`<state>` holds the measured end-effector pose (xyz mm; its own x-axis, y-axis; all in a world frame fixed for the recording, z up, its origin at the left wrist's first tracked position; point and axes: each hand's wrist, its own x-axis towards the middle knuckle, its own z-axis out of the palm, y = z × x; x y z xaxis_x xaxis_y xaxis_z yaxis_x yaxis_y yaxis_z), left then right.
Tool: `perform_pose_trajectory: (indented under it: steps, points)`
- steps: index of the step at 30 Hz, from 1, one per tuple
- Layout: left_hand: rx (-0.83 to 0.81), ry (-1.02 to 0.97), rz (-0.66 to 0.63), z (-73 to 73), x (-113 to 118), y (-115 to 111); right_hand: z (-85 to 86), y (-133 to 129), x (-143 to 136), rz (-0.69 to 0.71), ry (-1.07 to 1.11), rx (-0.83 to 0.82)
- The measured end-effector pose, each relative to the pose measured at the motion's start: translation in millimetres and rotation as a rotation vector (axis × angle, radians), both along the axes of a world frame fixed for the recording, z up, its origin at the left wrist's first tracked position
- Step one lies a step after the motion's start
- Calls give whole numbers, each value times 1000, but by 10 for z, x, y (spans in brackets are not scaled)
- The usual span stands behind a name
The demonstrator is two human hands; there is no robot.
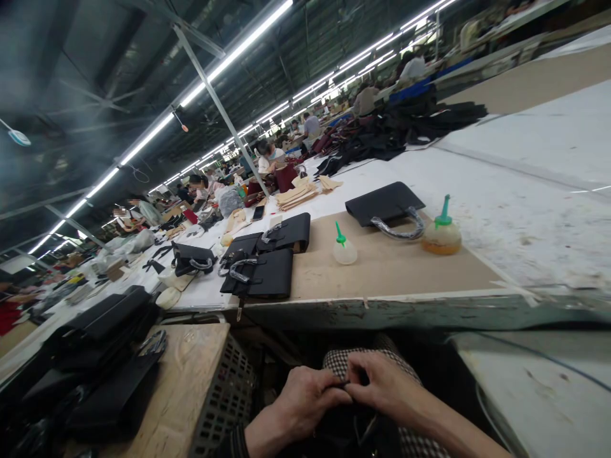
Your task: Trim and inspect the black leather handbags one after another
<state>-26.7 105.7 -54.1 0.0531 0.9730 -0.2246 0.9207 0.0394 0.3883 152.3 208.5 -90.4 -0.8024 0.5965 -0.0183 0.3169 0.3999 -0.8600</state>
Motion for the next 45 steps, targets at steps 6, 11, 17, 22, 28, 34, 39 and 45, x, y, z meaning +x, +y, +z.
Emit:
perform_pose_trajectory:
  steps: [6, 11, 17, 22, 28, 34, 39, 45]
  points:
    - [-34, -6, 11, 71, 113, 88, 150, 118, 91, -9, 63, -78]
    - [-93, 40, 74, 95, 5, 120, 276, -130, 218, -217, 133, 17]
    - [-200, -66, 67, 64, -164, 226, 119, -956, 287, -154, 68, 452]
    - [-250, -212, 27, -40, -138, 238, 78, -1152, 245, -281, 29, 578]
    - [-279, -279, 35, -56, -42, 261, 249, -1310, 66, -115, 81, 825]
    - [-288, -374, 109, 5, -60, 161, 437, -1243, 107, -166, 101, 835]
    - [-299, -437, 165, 66, -124, 181, 498, -948, 341, -248, 101, 583]
    - [-292, -480, 155, 406, -272, 311, 402, -517, 662, -231, 169, 198]
